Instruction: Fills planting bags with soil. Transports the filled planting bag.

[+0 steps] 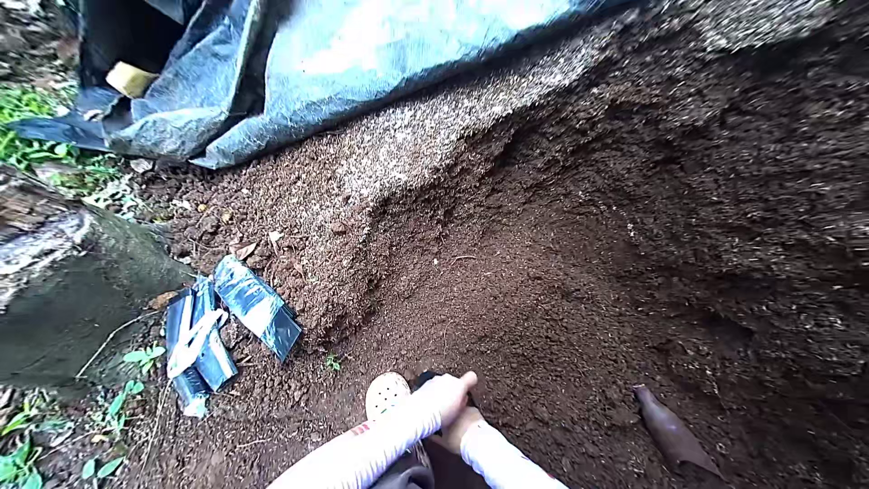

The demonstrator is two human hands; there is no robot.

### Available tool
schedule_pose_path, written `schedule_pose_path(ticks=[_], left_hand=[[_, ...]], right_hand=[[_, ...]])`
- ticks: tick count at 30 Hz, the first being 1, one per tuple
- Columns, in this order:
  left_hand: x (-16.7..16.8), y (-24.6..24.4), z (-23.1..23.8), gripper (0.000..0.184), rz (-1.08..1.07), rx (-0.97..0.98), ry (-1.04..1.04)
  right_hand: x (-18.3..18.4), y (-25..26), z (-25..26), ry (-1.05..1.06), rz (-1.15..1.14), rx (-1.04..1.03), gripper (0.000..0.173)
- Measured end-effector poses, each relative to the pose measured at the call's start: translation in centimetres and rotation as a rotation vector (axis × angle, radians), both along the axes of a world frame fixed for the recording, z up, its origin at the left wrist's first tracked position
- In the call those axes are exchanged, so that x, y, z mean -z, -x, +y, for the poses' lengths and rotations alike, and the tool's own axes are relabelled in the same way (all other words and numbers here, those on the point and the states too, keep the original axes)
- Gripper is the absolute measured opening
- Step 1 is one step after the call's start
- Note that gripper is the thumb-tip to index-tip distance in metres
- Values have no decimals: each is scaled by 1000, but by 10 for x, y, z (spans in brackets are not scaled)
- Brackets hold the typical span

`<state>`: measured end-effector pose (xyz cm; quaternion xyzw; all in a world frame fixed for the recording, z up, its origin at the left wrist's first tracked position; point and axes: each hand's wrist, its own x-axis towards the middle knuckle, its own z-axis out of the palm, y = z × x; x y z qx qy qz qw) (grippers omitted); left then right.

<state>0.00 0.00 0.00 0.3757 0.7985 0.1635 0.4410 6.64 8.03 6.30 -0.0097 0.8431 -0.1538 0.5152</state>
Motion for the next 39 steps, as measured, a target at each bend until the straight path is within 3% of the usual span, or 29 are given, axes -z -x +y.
schedule_pose_path(ticks=[2, 3, 5, 7, 9, 13, 17, 23, 27, 30, 34, 36, 39], left_hand=[[-13, 30, -19, 34, 65, -125, 13], [-15, 42, -31, 35, 65, -174, 38], [-17, 57, -46, 37, 74, -225, 143], [-22, 63, -46, 49, 158, -236, 295], [-15, 63, -36, 62, 239, -189, 315], [-19, 70, -23, 47, 279, -144, 300], [-40, 77, -40, 53, 216, -251, 417], [-12, 52, -15, 74, 303, -33, 194], [12, 49, -2, 36, 396, 158, 74], [5, 57, -5, 36, 318, 197, 56], [0, 41, -9, 34, 207, 158, -58], [1, 30, -8, 33, 171, 152, -98], [0, 11, -2, 32, 124, 153, -131]], right_hand=[[65, -3, 7, 100, 369, -8, 57], [80, -2, 10, 119, 436, -43, 49], [71, 5, 20, 104, 437, -148, 37], [65, 12, 34, 102, 484, -203, 32], [71, 16, 46, 133, 547, -256, 28], [59, 27, 53, 129, 642, -344, 27], [57, 22, 69, 74, 824, -238, 20], [69, 16, 68, 106, 798, -242, 25], [70, 2, 74, 82, 889, -246, 24], [60, -16, 82, 32, 870, -189, 24], [50, -50, 64, 243, 1220, 23, 21], [34, -60, 40, 297, 973, 188, 25], [25, -47, 11, 103, 320, 297, 47]])
